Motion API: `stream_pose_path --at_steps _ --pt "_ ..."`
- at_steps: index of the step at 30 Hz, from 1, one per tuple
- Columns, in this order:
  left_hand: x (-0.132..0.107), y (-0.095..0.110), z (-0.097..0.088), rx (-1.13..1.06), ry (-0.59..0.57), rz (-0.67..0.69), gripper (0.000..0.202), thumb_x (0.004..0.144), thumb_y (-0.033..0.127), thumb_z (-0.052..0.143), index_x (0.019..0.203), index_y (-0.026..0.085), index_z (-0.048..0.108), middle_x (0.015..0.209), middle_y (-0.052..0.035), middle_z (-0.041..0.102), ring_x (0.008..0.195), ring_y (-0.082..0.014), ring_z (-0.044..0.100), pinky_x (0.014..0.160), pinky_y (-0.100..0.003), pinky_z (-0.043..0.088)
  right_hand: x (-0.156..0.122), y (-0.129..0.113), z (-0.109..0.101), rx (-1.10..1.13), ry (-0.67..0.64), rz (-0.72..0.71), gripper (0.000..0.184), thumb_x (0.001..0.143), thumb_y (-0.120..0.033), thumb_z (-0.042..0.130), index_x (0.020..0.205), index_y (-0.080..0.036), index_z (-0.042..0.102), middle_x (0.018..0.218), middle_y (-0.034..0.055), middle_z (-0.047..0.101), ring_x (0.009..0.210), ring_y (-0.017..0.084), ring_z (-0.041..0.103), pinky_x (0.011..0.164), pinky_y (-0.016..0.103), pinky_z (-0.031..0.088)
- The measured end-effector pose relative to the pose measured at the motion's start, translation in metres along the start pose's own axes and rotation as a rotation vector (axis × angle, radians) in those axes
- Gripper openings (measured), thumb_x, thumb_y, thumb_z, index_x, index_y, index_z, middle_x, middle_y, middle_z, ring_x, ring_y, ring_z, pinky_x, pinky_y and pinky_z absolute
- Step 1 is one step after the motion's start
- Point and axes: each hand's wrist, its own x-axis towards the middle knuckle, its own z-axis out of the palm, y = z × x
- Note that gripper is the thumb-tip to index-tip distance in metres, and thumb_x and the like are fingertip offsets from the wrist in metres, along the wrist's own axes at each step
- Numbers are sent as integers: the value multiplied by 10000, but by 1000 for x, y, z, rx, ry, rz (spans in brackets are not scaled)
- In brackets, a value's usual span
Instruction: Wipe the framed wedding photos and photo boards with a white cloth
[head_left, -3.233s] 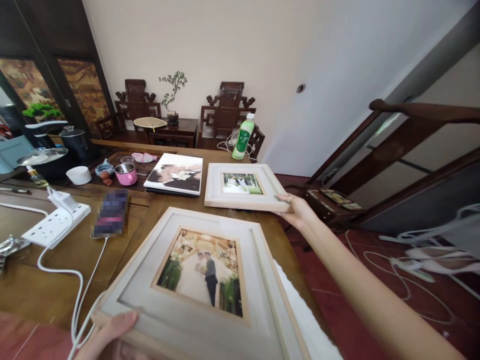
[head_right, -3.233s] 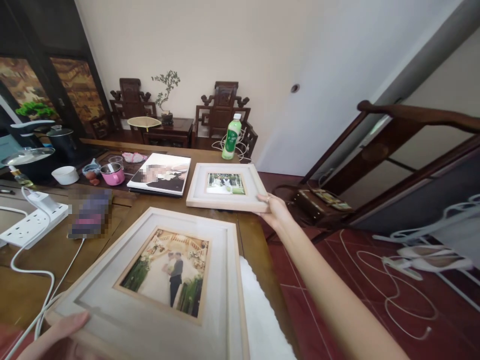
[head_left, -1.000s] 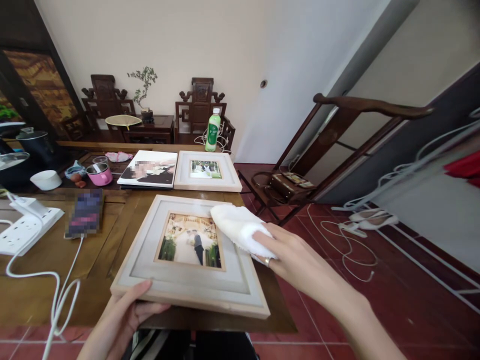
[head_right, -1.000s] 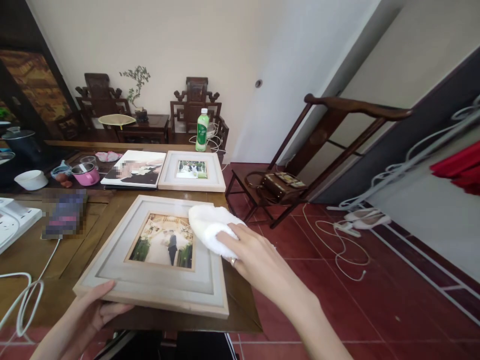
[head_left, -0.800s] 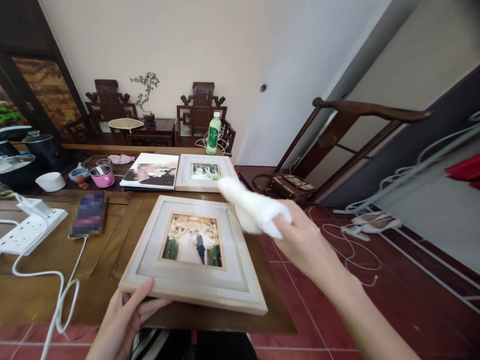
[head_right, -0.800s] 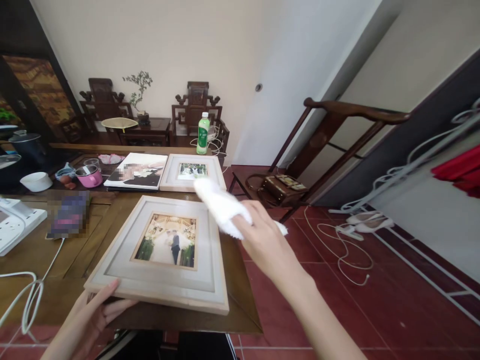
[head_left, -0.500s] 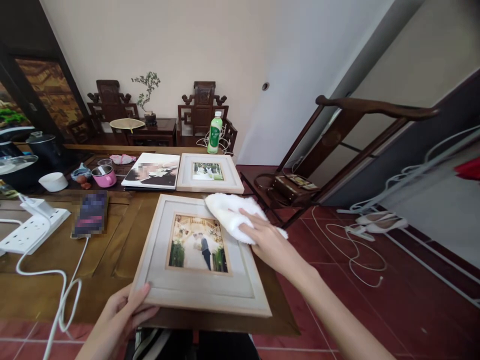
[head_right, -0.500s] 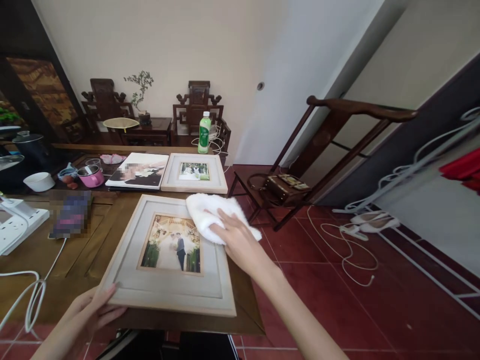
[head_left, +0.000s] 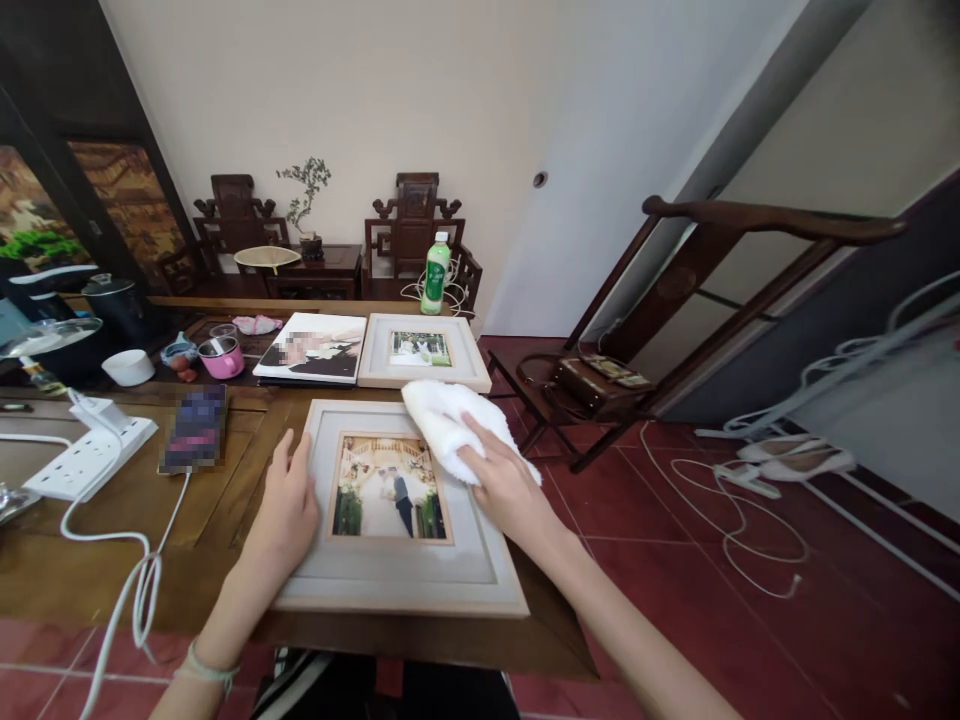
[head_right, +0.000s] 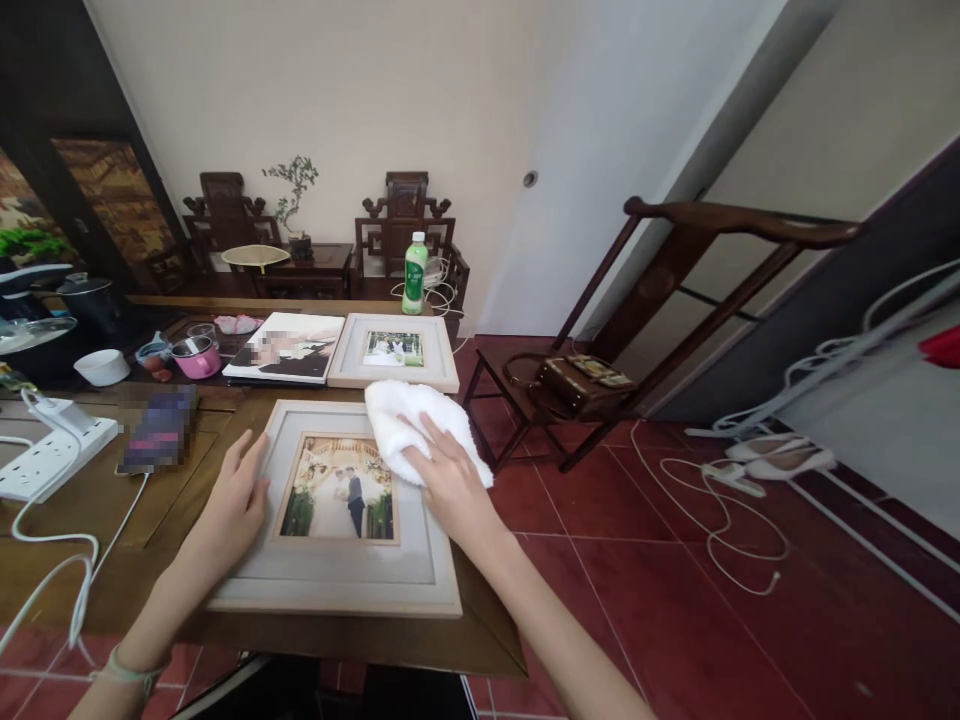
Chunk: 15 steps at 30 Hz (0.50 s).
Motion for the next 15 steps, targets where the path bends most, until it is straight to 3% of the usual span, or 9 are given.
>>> stream_pose_path --at_steps 3,5,7,10,15 --pt "7 -9 12 28 4 83 557 848 78 357 1403 79 398 1503 -256 290 1448 -349 238 1136 -586 275 15 6 -6 -45 53 59 563 723 120 342 1081 -162 672 1518 113 416 1468 308 167 1125 599 309" --pt "10 -12 13 27 9 112 568 839 62 362 1405 83 401 1497 -245 307 1447 -331 247 1148 -568 276 26 10 -4 -80 13 73 587 732 127 332 1126 -161 658 1529 105 397 1476 324 110 1130 646 248" --pt "14 -13 10 17 -7 136 540 848 71 364 1382 77 439 1478 -236 347 1430 -319 291 1154 -544 290 34 12 2 -91 -72 56 655 705 147 323 1174 -181 641 1519 76 419 1472 338 130 1118 665 247" --pt "20 -12 2 -21 -126 201 484 884 97 346 1337 120 515 1476 -186 402 1403 -286 361 1163 -515 298 38 9 14 -74 -168 37 720 673 158 322 1211 -209 627 1505 51 445 1453 349 211 1099 659 282" --pt "16 -7 -6 -75 -221 237 508 888 77 317 1335 158 543 1576 -119 308 1488 -277 189 1194 -547 197 36 4 18 -98 -224 72 688 705 140 352 1267 -171 601 1539 155 368 1446 354 239 1114 647 237"
